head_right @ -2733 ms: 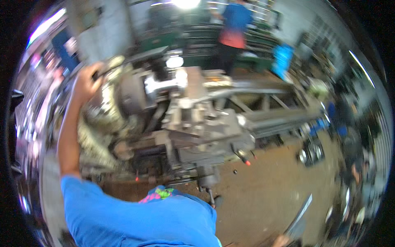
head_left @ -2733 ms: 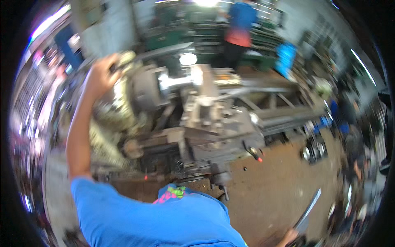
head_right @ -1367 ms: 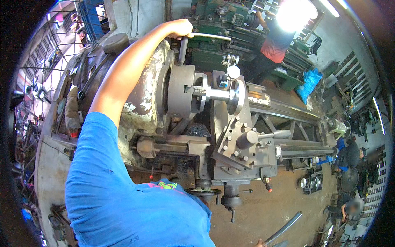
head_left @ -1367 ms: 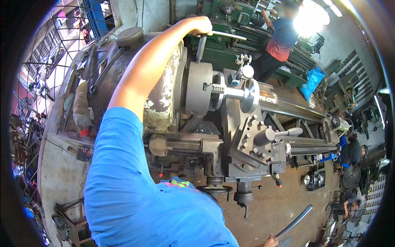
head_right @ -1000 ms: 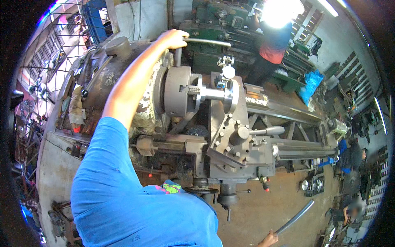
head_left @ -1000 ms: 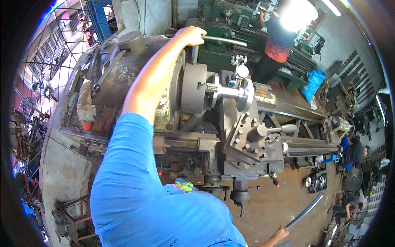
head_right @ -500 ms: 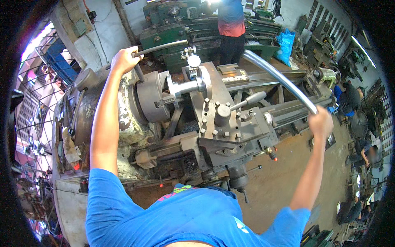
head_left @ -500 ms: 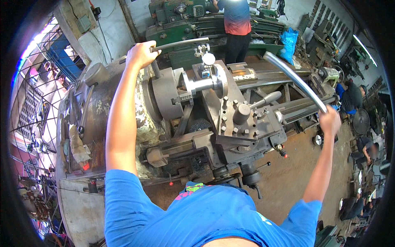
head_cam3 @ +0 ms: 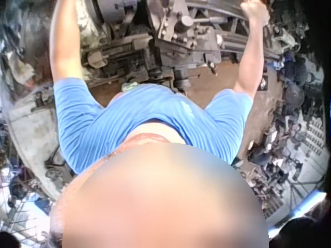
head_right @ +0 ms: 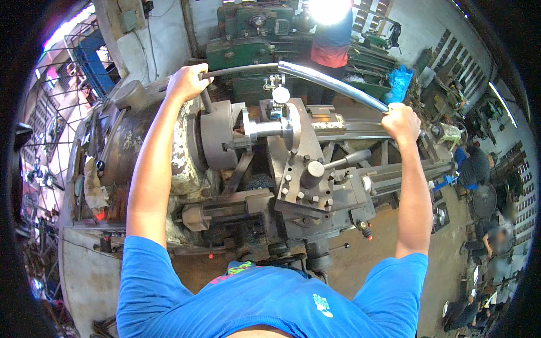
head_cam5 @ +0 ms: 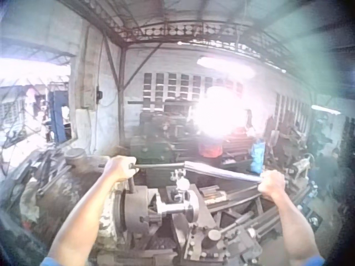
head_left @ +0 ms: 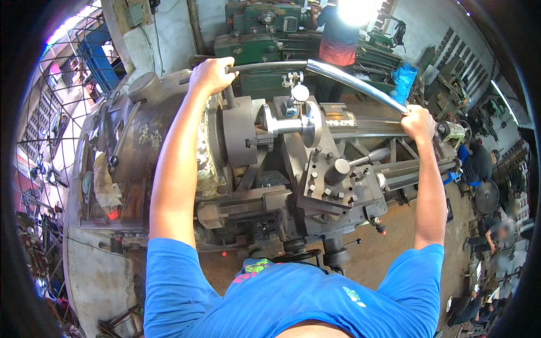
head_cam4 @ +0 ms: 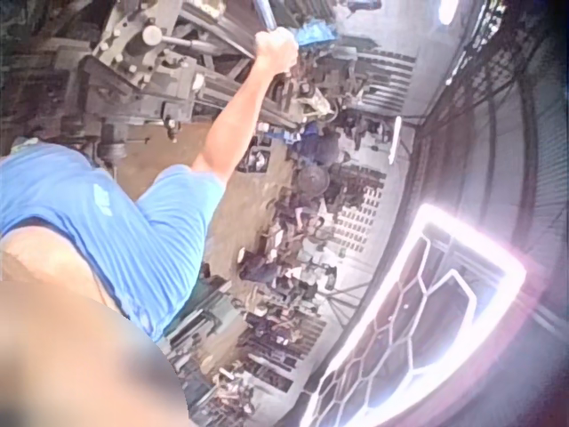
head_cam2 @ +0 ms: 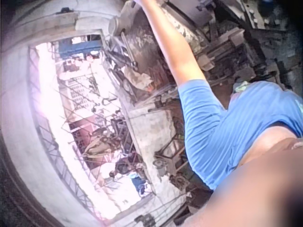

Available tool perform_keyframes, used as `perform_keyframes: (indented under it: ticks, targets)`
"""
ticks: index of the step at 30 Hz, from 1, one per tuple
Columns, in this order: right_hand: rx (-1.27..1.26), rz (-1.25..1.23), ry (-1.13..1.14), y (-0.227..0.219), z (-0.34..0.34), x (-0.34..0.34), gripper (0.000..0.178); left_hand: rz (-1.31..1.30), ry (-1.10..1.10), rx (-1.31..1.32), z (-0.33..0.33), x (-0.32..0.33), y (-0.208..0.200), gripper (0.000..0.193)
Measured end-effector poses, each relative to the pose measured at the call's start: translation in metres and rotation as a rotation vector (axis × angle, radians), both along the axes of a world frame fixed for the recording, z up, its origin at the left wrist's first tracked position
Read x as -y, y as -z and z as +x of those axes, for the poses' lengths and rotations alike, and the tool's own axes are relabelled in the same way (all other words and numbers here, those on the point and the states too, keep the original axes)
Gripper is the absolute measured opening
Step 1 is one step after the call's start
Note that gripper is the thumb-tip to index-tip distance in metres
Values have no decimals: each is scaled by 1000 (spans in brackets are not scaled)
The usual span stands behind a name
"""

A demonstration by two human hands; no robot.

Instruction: The person operates a metal lathe, tightening the chuck with a bar, measuring the rotating workpiece with a dial indicator, and smoothing the surface with a sanding block. The person then uses a hammer to tap the chuck and continues to adjust the machine controls.

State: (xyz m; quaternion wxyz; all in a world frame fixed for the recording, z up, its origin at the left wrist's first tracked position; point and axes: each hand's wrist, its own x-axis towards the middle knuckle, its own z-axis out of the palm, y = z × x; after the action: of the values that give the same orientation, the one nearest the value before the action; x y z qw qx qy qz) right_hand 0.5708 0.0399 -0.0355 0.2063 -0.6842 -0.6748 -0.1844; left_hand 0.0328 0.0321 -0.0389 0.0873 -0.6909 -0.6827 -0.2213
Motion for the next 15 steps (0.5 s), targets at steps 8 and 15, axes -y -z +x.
perform_keyframes:
  ticks: [8, 15]
  targets:
    - [61, -32, -163, -6, 5, -45, 18, 17, 4, -12, 9, 16, 1, 36]
    - [217, -159, -362, -16, -77, -64, 21, -172, 354, 60, -11, 26, -19, 36]
